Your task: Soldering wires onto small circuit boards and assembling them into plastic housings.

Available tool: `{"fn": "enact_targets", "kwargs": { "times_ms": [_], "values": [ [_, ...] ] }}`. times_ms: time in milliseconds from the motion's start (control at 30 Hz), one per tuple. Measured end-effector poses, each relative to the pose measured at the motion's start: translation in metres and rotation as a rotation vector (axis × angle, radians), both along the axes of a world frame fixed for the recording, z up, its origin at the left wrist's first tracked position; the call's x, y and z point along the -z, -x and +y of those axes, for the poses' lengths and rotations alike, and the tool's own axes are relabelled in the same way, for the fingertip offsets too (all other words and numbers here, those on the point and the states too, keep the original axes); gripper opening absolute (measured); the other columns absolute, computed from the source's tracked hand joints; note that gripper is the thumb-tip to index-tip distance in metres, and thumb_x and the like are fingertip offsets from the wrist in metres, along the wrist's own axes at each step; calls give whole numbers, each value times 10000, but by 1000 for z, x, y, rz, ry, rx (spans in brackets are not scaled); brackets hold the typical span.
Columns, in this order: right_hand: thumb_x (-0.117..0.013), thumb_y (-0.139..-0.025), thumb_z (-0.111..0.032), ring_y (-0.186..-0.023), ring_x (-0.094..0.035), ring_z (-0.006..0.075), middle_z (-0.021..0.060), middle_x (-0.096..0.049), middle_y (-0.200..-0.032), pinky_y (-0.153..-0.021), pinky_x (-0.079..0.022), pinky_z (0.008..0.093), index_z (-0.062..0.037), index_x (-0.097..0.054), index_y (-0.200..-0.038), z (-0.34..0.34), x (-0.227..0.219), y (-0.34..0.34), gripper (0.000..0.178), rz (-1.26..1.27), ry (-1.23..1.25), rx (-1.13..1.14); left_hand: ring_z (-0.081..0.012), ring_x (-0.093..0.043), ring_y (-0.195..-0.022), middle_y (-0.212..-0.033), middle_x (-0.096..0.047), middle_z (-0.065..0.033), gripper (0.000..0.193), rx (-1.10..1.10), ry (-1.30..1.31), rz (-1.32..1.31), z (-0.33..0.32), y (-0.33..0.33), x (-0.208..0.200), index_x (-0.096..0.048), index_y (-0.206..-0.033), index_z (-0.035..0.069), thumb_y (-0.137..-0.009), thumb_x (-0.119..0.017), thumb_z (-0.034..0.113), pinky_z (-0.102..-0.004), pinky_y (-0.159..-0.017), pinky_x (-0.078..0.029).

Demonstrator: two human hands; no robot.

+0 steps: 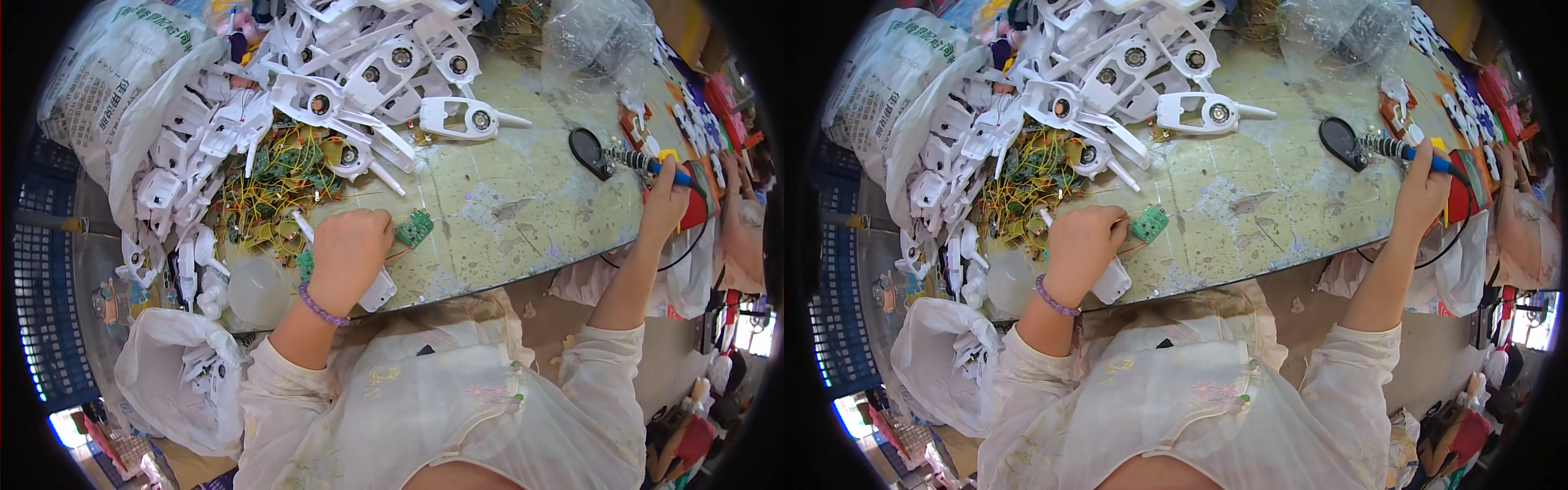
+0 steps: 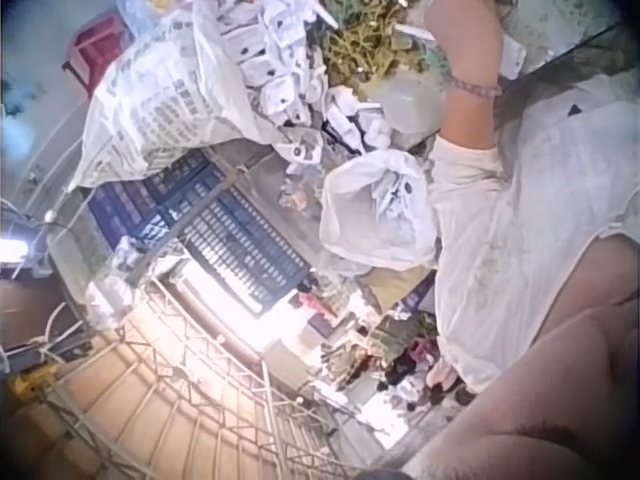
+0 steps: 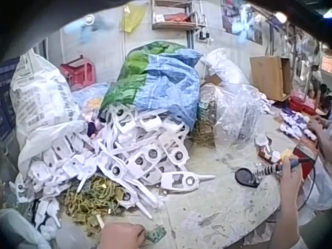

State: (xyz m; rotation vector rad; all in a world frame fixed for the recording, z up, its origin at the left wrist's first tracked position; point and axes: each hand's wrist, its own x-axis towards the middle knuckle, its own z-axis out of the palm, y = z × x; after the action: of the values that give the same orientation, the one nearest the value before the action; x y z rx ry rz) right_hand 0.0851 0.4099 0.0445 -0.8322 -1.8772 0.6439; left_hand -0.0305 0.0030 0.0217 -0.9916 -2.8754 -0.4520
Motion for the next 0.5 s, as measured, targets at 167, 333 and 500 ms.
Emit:
{"fn": "enact_targets", "kwargs": {
  "times_ms": [167, 333, 500],
  "values": [
    [-708, -862, -135, -593, -484, 51, -5, -597, -793, -512, -340, 207, -45, -574, -934, -30, 21, 6, 177, 570, 280, -168, -272, -616, -718, -738, -615, -76, 82, 97, -12, 18, -2, 6, -1, -694, -791, 89, -753, -666, 156, -393, -637, -491],
    [-700, -852, -88, -555, -433, 41, -12, -534, -703, -490, -312, 190, -67, -552, -860, -82, 42, 4, 150, 673, 524, -273, -267, -609, -724, -748, -613, -66, 112, 116, 38, 17, -7, 9, -3, -699, -827, 95, -736, -679, 156, -390, -650, -478],
    [-674, -843, -92, -633, -519, 114, 35, -604, -784, -605, -437, 251, -35, -601, -919, -139, 11, 50, 120, -199, 231, -718, -243, -593, -795, -781, -616, -36, 134, 144, 29, 15, -19, 16, -11, -710, -840, 111, -716, -704, 161, -385, -731, -421]
  ]
}}
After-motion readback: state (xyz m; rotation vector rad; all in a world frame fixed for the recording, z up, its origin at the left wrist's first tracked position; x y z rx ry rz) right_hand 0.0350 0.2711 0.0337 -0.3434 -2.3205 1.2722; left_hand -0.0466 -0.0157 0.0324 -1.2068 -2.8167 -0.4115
